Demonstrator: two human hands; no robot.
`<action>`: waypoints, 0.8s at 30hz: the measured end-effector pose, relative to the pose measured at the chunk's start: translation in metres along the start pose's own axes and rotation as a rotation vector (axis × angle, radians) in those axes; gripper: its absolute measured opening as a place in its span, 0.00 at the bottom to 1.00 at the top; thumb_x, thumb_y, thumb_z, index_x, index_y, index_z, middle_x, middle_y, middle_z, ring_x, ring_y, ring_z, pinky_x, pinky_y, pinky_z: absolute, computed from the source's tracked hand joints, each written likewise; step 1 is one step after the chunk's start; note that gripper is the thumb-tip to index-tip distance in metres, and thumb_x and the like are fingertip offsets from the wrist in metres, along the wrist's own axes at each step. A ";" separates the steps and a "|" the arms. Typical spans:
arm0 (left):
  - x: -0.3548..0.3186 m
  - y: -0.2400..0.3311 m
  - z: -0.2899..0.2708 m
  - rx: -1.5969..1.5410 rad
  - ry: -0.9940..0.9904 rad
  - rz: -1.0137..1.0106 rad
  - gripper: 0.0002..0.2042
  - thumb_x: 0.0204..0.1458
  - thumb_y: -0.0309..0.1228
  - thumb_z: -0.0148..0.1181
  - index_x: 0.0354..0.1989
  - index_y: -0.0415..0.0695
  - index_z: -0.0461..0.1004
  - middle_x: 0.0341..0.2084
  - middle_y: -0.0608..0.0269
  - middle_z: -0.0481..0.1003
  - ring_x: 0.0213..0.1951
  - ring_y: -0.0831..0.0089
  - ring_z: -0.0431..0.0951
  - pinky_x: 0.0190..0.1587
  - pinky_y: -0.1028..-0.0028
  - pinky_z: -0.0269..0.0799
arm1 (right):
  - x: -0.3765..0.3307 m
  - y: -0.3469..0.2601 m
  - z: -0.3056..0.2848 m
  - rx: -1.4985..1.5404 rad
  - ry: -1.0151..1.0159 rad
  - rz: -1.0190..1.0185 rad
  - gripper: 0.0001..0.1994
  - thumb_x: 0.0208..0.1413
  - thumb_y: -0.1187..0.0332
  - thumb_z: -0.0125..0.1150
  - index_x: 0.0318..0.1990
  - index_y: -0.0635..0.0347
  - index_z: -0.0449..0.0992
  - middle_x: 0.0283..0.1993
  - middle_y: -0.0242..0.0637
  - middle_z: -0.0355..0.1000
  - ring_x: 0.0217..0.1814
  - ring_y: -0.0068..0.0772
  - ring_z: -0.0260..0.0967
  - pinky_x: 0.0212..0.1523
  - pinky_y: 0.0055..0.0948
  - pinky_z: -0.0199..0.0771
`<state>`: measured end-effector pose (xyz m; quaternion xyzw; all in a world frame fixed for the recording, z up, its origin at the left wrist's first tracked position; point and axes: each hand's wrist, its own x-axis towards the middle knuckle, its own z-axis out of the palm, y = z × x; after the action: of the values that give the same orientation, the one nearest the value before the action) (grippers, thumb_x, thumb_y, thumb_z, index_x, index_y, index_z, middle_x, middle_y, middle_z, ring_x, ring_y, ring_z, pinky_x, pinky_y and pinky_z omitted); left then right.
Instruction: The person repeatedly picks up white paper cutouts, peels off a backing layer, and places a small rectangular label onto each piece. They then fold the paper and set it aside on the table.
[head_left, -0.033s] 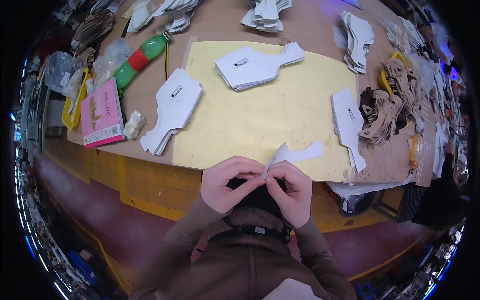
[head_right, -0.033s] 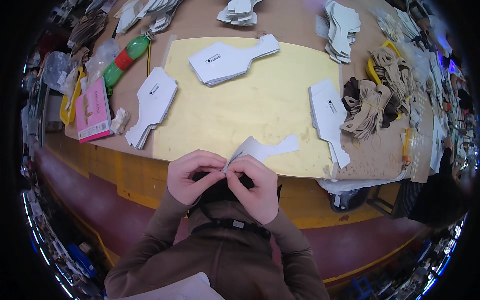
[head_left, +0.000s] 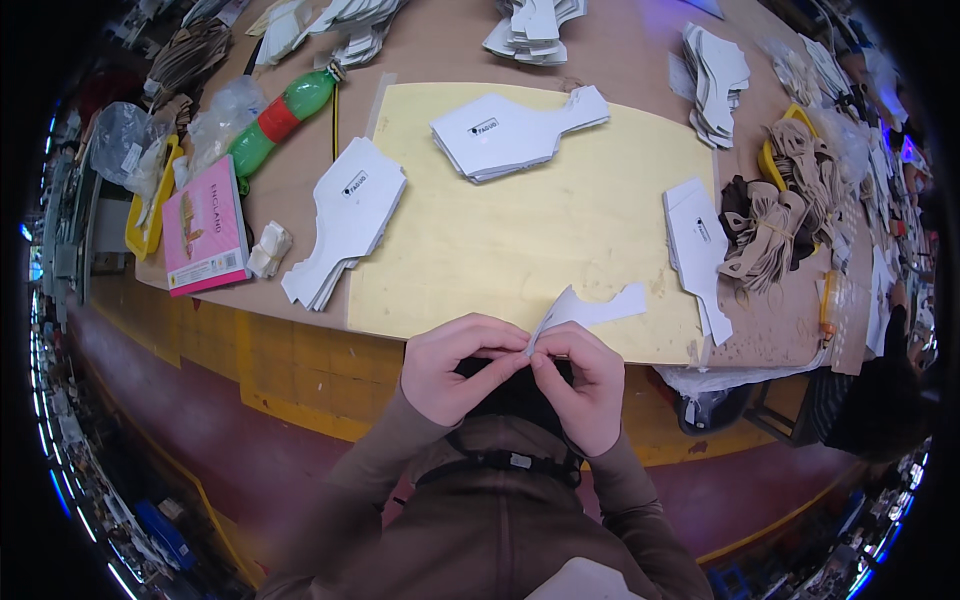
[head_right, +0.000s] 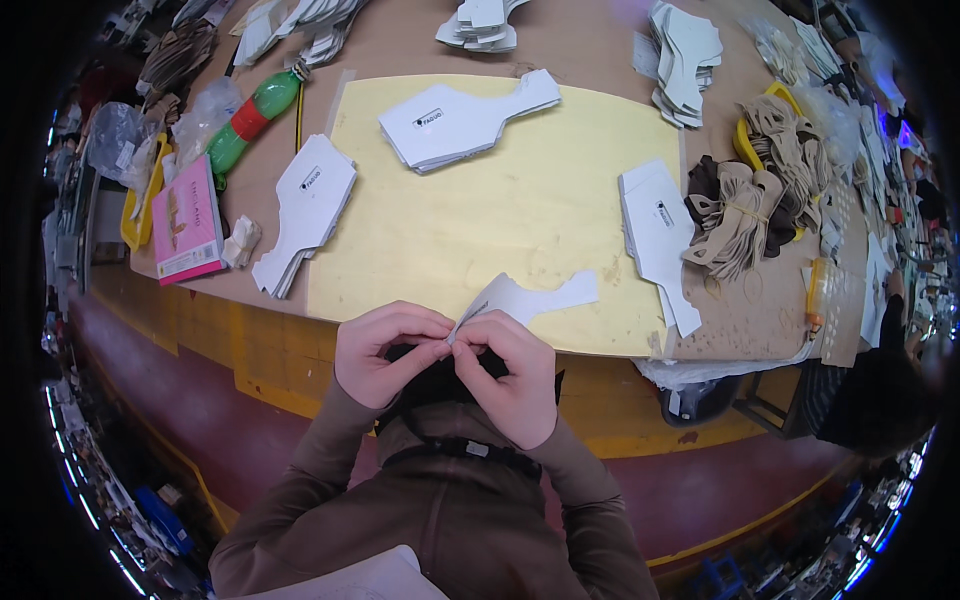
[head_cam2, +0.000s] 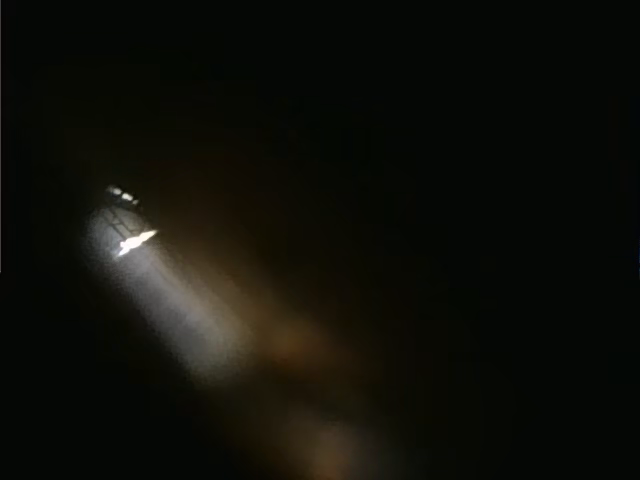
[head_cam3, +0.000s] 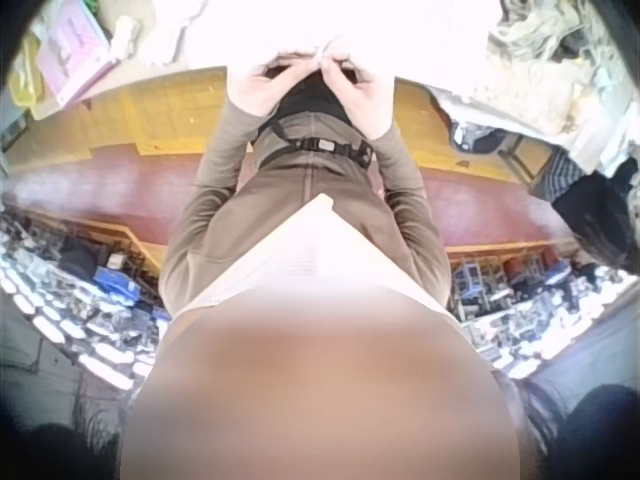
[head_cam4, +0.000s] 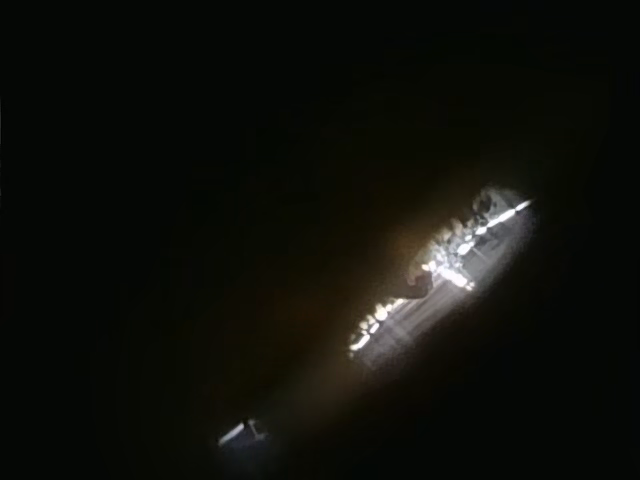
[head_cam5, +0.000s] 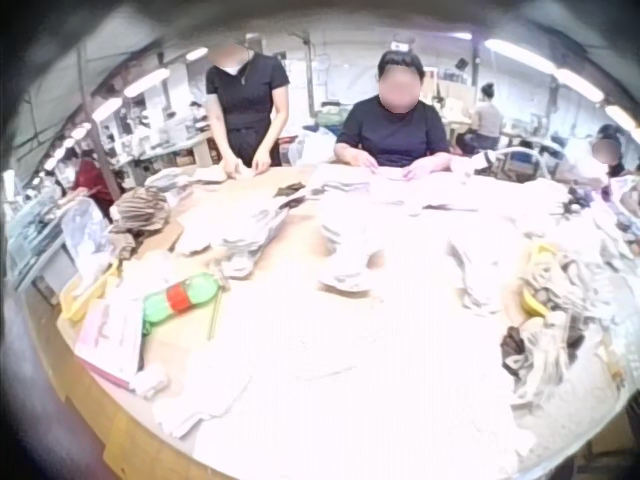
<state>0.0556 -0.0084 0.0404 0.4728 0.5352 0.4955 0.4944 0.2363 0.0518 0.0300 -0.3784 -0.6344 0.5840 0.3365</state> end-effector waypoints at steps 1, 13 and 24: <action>0.000 0.001 0.000 0.047 -0.020 -0.002 0.10 0.53 0.14 0.64 0.44 0.32 0.80 0.48 0.50 0.78 0.47 0.69 0.82 0.48 0.74 0.81 | 0.000 -0.001 0.000 -0.008 -0.003 -0.043 0.04 0.54 0.81 0.64 0.36 0.66 0.77 0.34 0.38 0.74 0.33 0.27 0.72 0.36 0.24 0.73; 0.001 -0.008 -0.003 -0.227 -0.066 -0.158 0.03 0.59 0.17 0.60 0.40 0.33 0.76 0.42 0.58 0.75 0.44 0.75 0.77 0.48 0.75 0.75 | 0.002 -0.016 -0.002 -0.123 -0.109 0.015 0.02 0.54 0.80 0.64 0.33 0.66 0.76 0.30 0.37 0.72 0.32 0.27 0.69 0.35 0.25 0.68; 0.008 -0.006 0.027 0.122 0.322 0.064 0.04 0.54 0.17 0.61 0.37 0.34 0.76 0.37 0.60 0.80 0.36 0.77 0.82 0.39 0.78 0.80 | -0.007 0.001 -0.005 0.037 0.004 0.001 0.04 0.56 0.81 0.62 0.30 0.69 0.74 0.28 0.37 0.70 0.26 0.25 0.63 0.29 0.24 0.62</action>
<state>0.0821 0.0008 0.0337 0.4329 0.6213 0.5470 0.3568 0.2444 0.0484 0.0295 -0.3737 -0.6227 0.5951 0.3443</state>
